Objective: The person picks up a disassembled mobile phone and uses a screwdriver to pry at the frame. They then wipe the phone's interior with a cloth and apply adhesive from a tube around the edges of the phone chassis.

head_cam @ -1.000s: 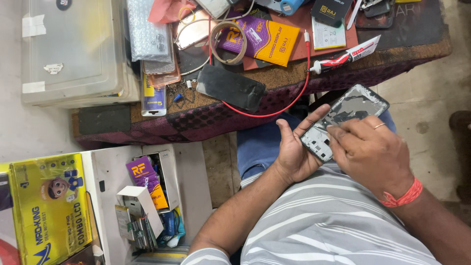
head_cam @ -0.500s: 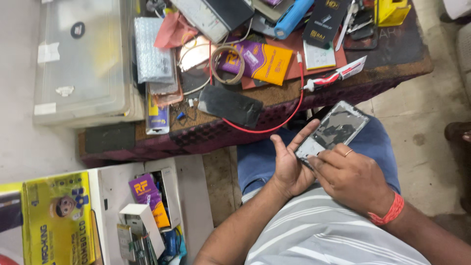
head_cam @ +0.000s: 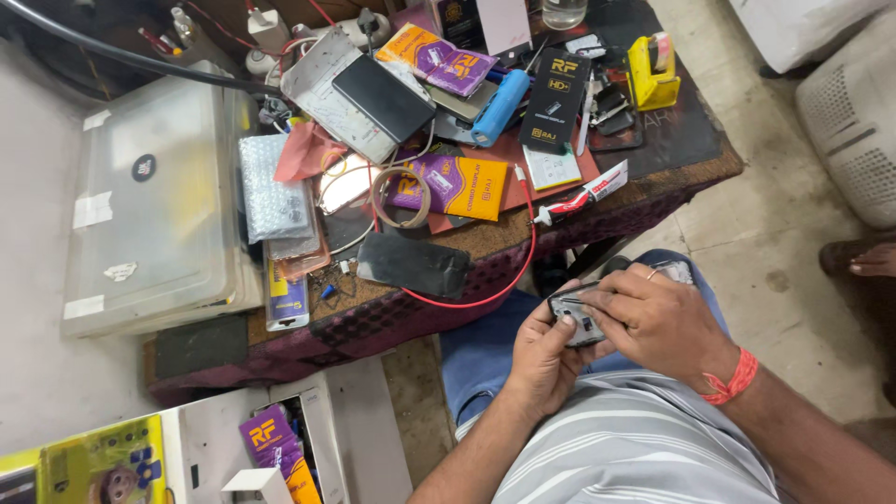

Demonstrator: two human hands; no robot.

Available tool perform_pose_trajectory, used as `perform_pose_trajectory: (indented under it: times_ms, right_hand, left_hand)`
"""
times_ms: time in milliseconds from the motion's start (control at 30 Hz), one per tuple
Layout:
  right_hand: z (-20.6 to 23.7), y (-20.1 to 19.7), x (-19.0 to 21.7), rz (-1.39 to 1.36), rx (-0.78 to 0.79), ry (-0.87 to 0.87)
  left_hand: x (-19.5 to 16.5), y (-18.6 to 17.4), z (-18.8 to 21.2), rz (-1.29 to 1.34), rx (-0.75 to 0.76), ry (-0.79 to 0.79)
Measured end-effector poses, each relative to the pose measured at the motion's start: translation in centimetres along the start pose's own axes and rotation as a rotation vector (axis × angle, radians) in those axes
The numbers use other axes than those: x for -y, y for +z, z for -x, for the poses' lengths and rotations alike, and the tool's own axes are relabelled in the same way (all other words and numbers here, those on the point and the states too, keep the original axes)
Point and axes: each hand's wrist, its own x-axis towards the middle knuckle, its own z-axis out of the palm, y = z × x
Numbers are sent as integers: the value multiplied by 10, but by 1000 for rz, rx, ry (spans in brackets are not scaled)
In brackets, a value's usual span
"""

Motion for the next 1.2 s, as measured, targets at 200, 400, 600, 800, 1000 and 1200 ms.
perform_pose_trajectory:
  times_ms: [200, 400, 600, 800, 1000, 1200]
  right_hand:
    - [-3, -2, 8, -138, -148, 279]
    - [-20, 17, 24, -34, -174, 179]
    - [-40, 21, 40, 32, -184, 67]
    - [-48, 23, 45, -27, -170, 26]
    - [-42, 30, 42, -106, -137, -39]
    - [-63, -2, 11, 111, -267, 89]
  left_hand:
    - [-23, 15, 7, 61, -179, 184]
    - [-45, 18, 21, 113, -311, 321]
    - [-53, 21, 17, 105, -269, 355]
    - [-53, 24, 7, 87, -242, 338]
    - [-45, 19, 4, 79, -219, 346]
    - [-47, 26, 6, 90, -270, 320]
